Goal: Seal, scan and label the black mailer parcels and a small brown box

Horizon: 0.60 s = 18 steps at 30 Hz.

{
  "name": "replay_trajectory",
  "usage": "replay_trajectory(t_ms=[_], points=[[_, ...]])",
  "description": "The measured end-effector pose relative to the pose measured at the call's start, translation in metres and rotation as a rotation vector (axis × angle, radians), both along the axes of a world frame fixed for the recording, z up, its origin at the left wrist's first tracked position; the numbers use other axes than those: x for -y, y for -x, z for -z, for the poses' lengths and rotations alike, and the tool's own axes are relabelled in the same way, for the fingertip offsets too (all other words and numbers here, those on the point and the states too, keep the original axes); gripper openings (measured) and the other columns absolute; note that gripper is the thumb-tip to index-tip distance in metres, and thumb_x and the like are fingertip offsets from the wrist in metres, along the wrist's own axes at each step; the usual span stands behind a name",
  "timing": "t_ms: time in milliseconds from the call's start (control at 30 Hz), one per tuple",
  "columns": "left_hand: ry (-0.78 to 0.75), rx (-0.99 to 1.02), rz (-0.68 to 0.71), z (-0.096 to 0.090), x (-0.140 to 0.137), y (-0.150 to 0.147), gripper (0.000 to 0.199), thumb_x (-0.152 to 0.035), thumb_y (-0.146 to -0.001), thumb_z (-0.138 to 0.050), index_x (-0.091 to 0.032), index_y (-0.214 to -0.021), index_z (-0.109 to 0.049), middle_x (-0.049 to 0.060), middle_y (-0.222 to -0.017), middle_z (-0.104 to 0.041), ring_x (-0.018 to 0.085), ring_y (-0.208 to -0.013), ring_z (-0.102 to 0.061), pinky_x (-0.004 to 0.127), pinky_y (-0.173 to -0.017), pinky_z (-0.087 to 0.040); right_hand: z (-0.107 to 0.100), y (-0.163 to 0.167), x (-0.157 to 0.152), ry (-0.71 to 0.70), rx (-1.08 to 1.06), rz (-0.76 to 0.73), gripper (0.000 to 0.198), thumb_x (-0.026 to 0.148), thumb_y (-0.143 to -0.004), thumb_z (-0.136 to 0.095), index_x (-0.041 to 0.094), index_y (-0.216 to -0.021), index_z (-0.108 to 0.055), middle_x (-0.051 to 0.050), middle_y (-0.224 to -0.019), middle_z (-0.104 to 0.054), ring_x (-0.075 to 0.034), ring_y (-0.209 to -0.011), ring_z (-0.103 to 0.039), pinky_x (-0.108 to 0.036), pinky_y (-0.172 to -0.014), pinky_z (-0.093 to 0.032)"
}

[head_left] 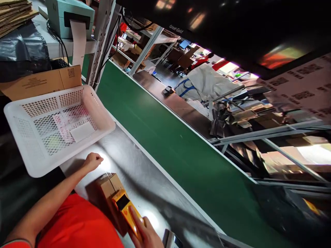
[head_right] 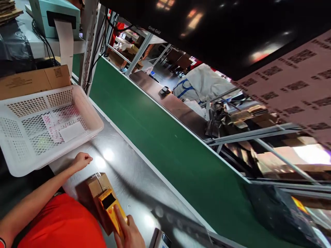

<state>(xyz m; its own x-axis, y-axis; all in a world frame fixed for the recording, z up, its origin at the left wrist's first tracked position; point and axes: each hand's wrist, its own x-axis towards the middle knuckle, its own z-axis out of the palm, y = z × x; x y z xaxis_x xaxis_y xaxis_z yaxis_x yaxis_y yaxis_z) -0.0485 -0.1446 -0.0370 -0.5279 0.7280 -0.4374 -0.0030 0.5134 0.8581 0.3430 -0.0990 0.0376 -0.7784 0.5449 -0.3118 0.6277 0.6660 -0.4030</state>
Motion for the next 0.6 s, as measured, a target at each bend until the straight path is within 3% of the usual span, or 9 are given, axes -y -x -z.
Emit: replay_trajectory(t_ms=[167,267,400,533,600], points=[[0.091,0.059,0.041,0.043,0.011,-0.031,0.028,-0.031,-0.093,-0.056,-0.015,-0.076,-0.072,0.003,-0.071,-0.073,0.014,-0.06,-0.06,0.025,-0.058,-0.044,0.001,0.005,0.006,-0.033,0.058,0.07,0.062,0.027,-0.096,-0.051,0.033,-0.157,-0.05,-0.01,-0.108,-0.063,-0.025,-0.086,-0.071,-0.034,-0.081,-0.059],[0.142,0.037,0.085,0.059,0.018,-0.061,0.028,-0.029,-0.096,-0.054,-0.018,-0.082,-0.076,0.004,-0.08,-0.079,0.016,-0.073,-0.069,0.024,-0.066,-0.047,0.005,0.006,0.007,-0.021,0.059,0.086,0.063,0.027,-0.094,-0.051,0.033,-0.157,-0.051,-0.009,-0.11,-0.063,-0.025,-0.09,-0.07,-0.036,-0.085,-0.058],[0.154,-0.083,0.173,0.066,0.024,-0.08,0.029,-0.031,-0.1,-0.053,-0.021,-0.1,-0.08,0.006,-0.107,-0.082,0.019,-0.1,-0.072,0.025,-0.086,-0.05,0.009,0.008,0.006,-0.038,0.091,0.099,0.069,0.021,-0.088,-0.052,0.033,-0.156,-0.052,-0.01,-0.111,-0.063,-0.026,-0.09,-0.071,-0.037,-0.086,-0.057],[0.176,-0.214,0.298,0.062,0.026,-0.074,0.033,-0.032,-0.1,-0.057,-0.016,-0.122,-0.074,0.014,-0.131,-0.073,0.026,-0.122,-0.066,0.032,-0.104,-0.048,0.003,0.013,0.007,-0.086,0.098,0.085,0.073,0.017,-0.085,-0.053,0.037,-0.155,-0.053,-0.009,-0.114,-0.066,-0.026,-0.092,-0.071,-0.037,-0.087,-0.058],[0.2,-0.261,0.349,0.057,0.025,-0.066,0.034,-0.027,-0.098,-0.059,-0.013,-0.127,-0.071,0.018,-0.136,-0.069,0.029,-0.123,-0.066,0.039,-0.106,-0.048,-0.002,0.017,0.008,-0.1,0.082,0.07,0.073,0.017,-0.085,-0.054,0.038,-0.155,-0.052,-0.008,-0.114,-0.066,-0.025,-0.091,-0.072,-0.037,-0.086,-0.058]])
